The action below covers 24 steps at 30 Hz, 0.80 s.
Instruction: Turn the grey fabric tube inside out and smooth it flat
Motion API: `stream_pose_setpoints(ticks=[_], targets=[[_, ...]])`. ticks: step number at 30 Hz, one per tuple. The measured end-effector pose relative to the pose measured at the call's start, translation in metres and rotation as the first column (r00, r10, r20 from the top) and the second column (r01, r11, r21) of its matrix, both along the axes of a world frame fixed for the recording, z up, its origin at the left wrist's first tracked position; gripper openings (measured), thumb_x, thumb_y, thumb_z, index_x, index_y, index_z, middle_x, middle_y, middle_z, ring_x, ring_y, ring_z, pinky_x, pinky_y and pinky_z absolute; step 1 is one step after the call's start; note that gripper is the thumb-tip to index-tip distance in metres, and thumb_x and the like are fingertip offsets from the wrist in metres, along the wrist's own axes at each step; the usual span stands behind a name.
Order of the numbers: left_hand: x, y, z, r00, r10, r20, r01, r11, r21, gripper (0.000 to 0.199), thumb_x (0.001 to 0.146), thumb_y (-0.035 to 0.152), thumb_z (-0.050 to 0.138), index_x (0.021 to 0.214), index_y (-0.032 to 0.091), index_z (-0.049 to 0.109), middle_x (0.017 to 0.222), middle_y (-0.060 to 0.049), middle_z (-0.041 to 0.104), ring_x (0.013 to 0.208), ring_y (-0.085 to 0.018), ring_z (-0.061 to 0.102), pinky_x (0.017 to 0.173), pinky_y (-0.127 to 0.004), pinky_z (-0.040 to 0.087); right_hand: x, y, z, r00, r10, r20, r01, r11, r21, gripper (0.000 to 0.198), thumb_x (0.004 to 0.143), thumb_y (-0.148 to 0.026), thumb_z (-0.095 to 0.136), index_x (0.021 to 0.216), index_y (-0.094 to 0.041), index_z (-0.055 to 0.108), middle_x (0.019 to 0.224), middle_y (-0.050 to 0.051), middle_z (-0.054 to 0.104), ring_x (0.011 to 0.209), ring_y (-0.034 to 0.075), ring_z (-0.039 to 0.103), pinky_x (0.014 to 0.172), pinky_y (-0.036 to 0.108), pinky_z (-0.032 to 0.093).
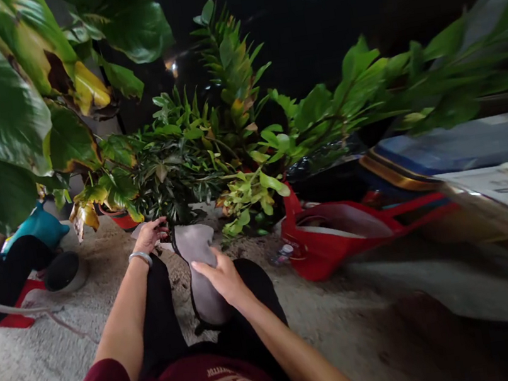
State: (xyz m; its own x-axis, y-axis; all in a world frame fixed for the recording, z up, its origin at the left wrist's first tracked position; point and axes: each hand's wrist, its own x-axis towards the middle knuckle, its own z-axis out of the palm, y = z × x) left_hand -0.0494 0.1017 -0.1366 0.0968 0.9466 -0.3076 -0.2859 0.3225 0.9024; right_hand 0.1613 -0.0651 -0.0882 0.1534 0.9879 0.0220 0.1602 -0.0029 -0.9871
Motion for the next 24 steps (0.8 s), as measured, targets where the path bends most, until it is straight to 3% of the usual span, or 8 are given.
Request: stream_pose_setpoints(ticks=[3,7,10,13,15,19,22,24], targets=[[0.0,0.001,0.0,1.0,0.01,0.0,-0.01,1.0,0.006,0.021,0.08,0.026,0.074,0.093,0.009,0.076,0.084,-0.01,0.075,0.066,-0.016,0.068,0.059,-0.027,0.055,0.015,0.0,0.045,0.998,-0.045,-0.035,0.048,0.994,0.098,0.049,0.073,-0.048,0.075,0.111,-0.019,0.069,0.107,0.011,0.079,0.095,0.031,0.074,0.088,0.045,0.059],[0.005,0.0,0.0,1.0,0.009,0.005,-0.009,1.0,-0.005,0.022,0.079,0.026,0.075,0.093,0.009,0.076,0.088,-0.011,0.076,0.066,-0.016,0.068,0.058,-0.026,0.056,0.027,0.064,0.086,0.978,-0.208,-0.021,0.206,0.939,0.275,0.055,0.074,-0.047,0.073,0.12,-0.018,0.065,0.119,0.015,0.074,0.108,0.031,0.07,0.097,0.044,0.054],[0.006,-0.002,0.0,1.0,0.011,0.014,-0.011,1.0,-0.005,0.024,0.078,0.026,0.077,0.095,0.009,0.075,0.089,-0.011,0.076,0.068,-0.016,0.069,0.06,-0.027,0.056,0.015,0.084,0.054,0.986,-0.167,-0.009,0.167,0.976,0.139,0.052,0.07,-0.046,0.072,0.114,-0.018,0.066,0.109,0.013,0.077,0.102,0.031,0.072,0.094,0.045,0.056],[0.002,-0.002,-0.001,0.999,-0.01,0.031,0.01,1.0,0.022,0.027,0.078,0.027,0.078,0.097,0.009,0.076,0.087,-0.011,0.076,0.069,-0.017,0.069,0.062,-0.028,0.057,0.0,0.046,0.006,0.995,-0.104,-0.001,0.103,0.993,-0.059,0.049,0.067,-0.046,0.073,0.108,-0.019,0.069,0.099,0.009,0.079,0.098,0.032,0.074,0.091,0.047,0.057],[-0.003,-0.001,-0.002,0.999,-0.026,0.026,0.025,0.999,0.032,0.027,0.078,0.027,0.078,0.096,0.008,0.076,0.086,-0.011,0.076,0.069,-0.017,0.069,0.061,-0.027,0.056,-0.002,0.01,-0.004,1.0,0.006,-0.03,-0.008,0.996,-0.091,0.038,0.069,-0.042,0.072,0.1,-0.021,0.071,0.095,0.009,0.08,0.09,0.033,0.074,0.087,0.047,0.058],[-0.007,0.001,-0.003,1.0,-0.007,0.017,0.006,0.999,0.041,0.024,0.078,0.026,0.075,0.095,0.009,0.077,0.083,-0.011,0.076,0.068,-0.016,0.068,0.06,-0.026,0.055,0.011,-0.007,0.052,0.989,0.096,-0.109,-0.088,0.993,0.077,0.041,0.073,-0.045,0.076,0.105,-0.019,0.071,0.099,0.008,0.079,0.087,0.029,0.074,0.081,0.041,0.059],[-0.004,-0.001,-0.001,1.0,-0.013,0.014,0.013,1.0,0.029,0.025,0.077,0.026,0.074,0.096,0.009,0.076,0.083,-0.011,0.075,0.068,-0.017,0.067,0.061,-0.027,0.055,0.014,0.038,0.105,0.993,-0.024,-0.12,0.06,0.952,0.3,0.042,0.074,-0.043,0.076,0.109,-0.02,0.07,0.106,0.009,0.078,0.094,0.027,0.073,0.088,0.039,0.058],[-0.001,-0.002,-0.001,1.0,-0.016,0.017,0.016,1.0,0.025,0.025,0.076,0.026,0.074,0.094,0.009,0.076,0.085,-0.011,0.075,0.068,-0.017,0.067,0.062,-0.028,0.055,0.006,0.069,0.113,0.992,-0.08,-0.1,0.111,0.928,0.357,0.042,0.074,-0.042,0.074,0.11,-0.02,0.069,0.108,0.01,0.078,0.097,0.027,0.072,0.092,0.04,0.057]])
